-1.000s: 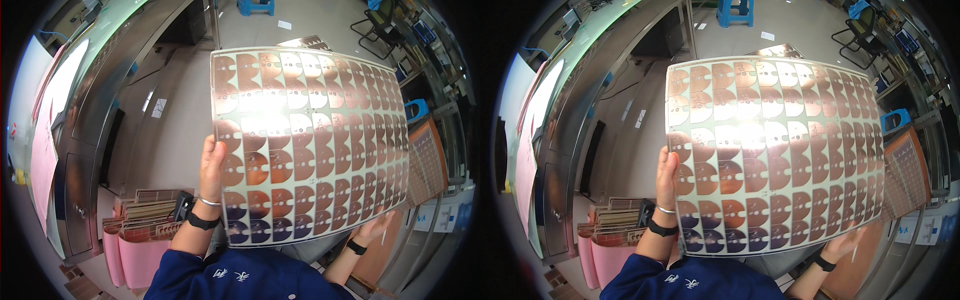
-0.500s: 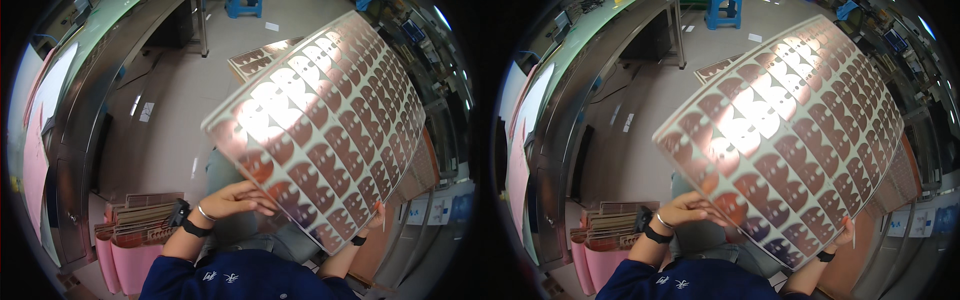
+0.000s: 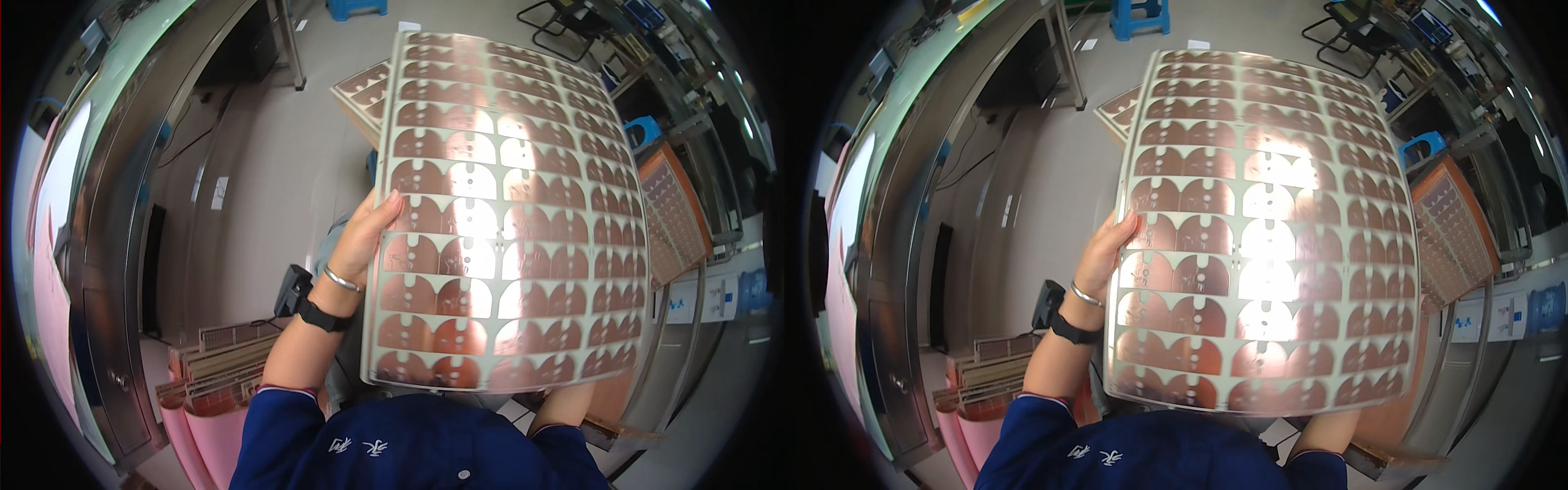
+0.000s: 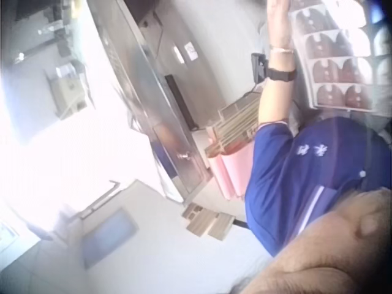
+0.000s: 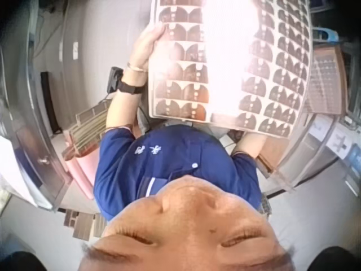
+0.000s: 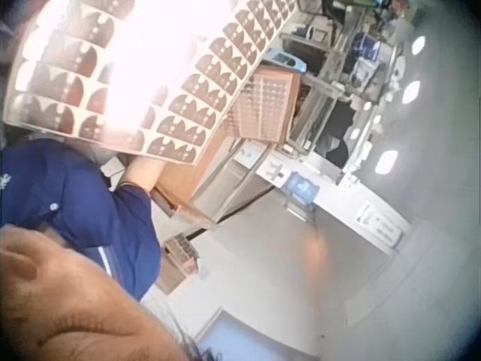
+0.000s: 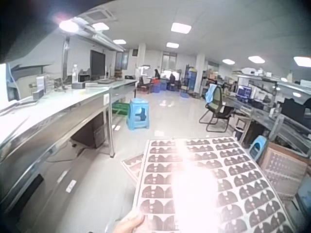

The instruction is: Inspecting large printed metal circuit sheets for defects or quality issues using a white marker tool.

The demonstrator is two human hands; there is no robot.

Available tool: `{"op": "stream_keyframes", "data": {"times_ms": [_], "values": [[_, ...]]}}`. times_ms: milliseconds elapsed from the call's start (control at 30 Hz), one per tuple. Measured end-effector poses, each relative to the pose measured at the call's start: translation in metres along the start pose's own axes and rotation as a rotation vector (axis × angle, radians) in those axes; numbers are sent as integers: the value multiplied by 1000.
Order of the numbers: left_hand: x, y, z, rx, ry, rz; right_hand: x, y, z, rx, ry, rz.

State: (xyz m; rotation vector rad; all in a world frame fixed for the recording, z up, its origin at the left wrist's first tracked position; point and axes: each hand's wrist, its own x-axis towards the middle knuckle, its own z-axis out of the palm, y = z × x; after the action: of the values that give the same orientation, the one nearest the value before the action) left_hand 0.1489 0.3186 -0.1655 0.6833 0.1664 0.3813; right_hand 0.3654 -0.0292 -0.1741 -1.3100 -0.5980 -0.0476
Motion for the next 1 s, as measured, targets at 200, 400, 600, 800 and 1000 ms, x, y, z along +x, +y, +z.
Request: {"op": "stream_keyframes", "data": {"times_ms": [200,400,600,800,1000], "values": [[13,-43,24,-206,177,239,-24,4,57,994,-7,495],[-3,-73,46,365,-63,56,-18,12,60,297,407,663],[5,-59,51,301,-295,69,5,-2,51,-131,646,379],[32,-5,10,-120,-9,231,10,-11,8,-373,699,261],[49,1,-20,53,96,126,13,-18,0,-465,636,214]]}}
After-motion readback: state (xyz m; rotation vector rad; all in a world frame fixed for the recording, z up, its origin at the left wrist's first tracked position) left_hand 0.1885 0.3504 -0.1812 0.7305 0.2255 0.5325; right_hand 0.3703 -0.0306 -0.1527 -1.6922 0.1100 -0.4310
